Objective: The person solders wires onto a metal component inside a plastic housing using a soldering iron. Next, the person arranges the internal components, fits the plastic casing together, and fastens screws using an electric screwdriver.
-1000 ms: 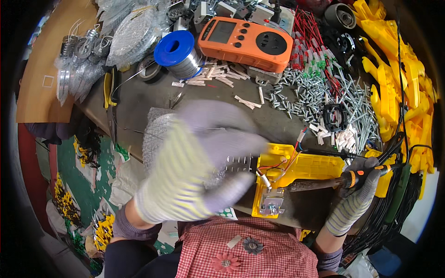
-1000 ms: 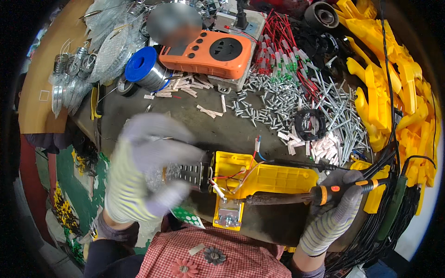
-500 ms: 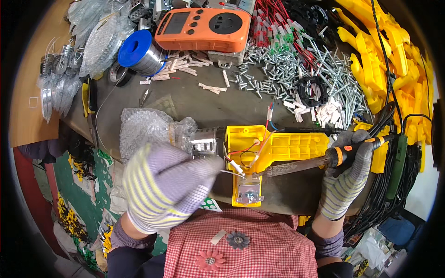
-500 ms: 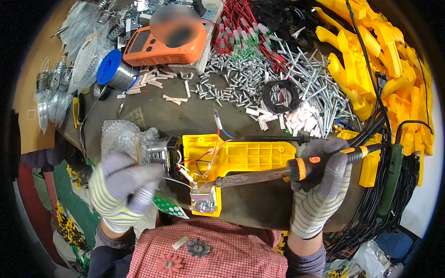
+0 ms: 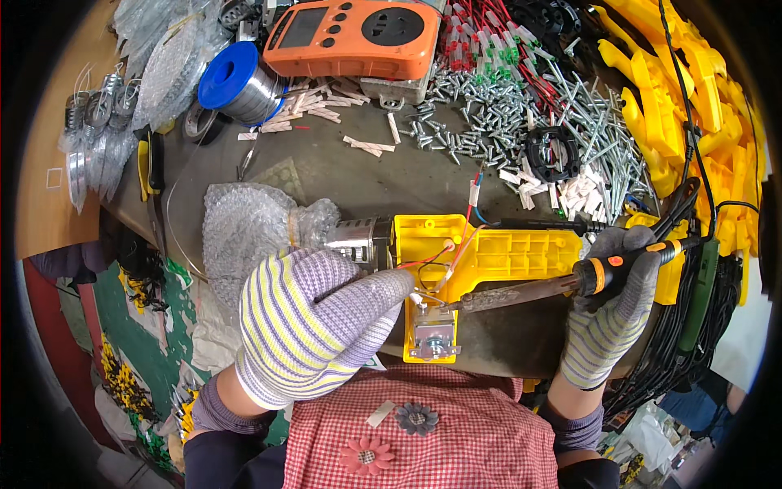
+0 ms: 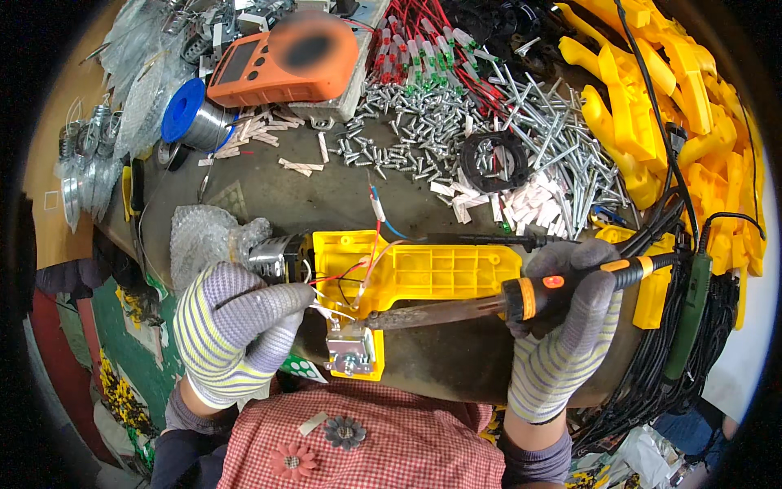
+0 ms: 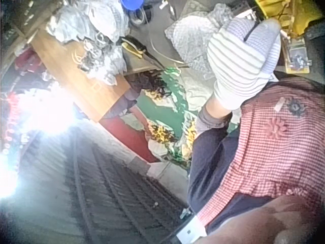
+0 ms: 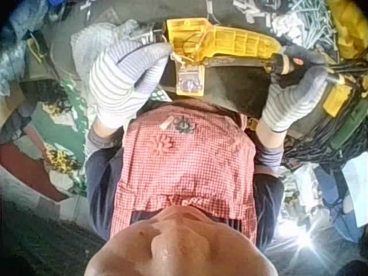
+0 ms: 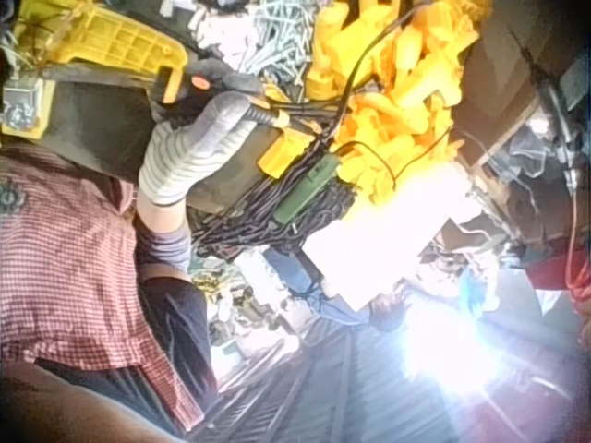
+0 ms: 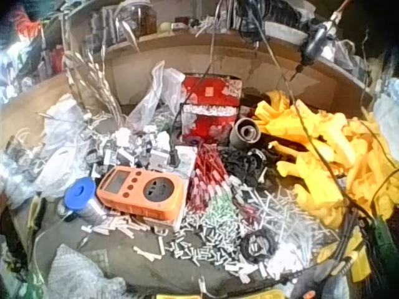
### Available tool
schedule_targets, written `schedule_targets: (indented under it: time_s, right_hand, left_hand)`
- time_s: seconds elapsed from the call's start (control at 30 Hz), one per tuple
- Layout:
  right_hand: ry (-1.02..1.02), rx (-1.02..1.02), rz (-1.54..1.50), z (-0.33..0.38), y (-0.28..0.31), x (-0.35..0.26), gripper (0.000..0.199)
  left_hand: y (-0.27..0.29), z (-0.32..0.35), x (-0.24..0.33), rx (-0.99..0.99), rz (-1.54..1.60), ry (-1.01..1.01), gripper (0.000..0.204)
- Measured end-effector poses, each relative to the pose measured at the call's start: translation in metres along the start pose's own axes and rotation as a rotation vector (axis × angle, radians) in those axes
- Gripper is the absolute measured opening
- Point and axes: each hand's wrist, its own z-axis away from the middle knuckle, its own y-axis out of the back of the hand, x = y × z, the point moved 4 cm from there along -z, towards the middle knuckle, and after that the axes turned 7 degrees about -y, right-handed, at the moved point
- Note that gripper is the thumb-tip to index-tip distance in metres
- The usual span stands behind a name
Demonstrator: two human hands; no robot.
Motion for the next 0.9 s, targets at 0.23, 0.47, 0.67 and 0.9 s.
schedule_targets:
  time_s: [0.23,0.47,0.67,0.9]
  right_hand:
    - [-0.013,0.063,0.033,0.001,0.000,0.001,0.039]
    - [-0.009,0.065,0.076,0.001,0.003,-0.004,0.040]
    - [-0.030,0.048,0.060,0.002,0.004,0.000,0.043]
    - [0.037,-0.003,0.052,0.003,0.006,0.001,0.042]
  left_hand:
    - [0.003,-0.012,0.008,-0.030,-0.059,-0.047,0.023]
    - [0.028,-0.009,-0.005,0.090,-0.152,-0.026,0.019]
    - [0.023,-0.048,-0.024,0.168,-0.127,0.046,0.024]
    - [-0.021,-0.072,-0.010,0.065,0.294,0.143,0.030]
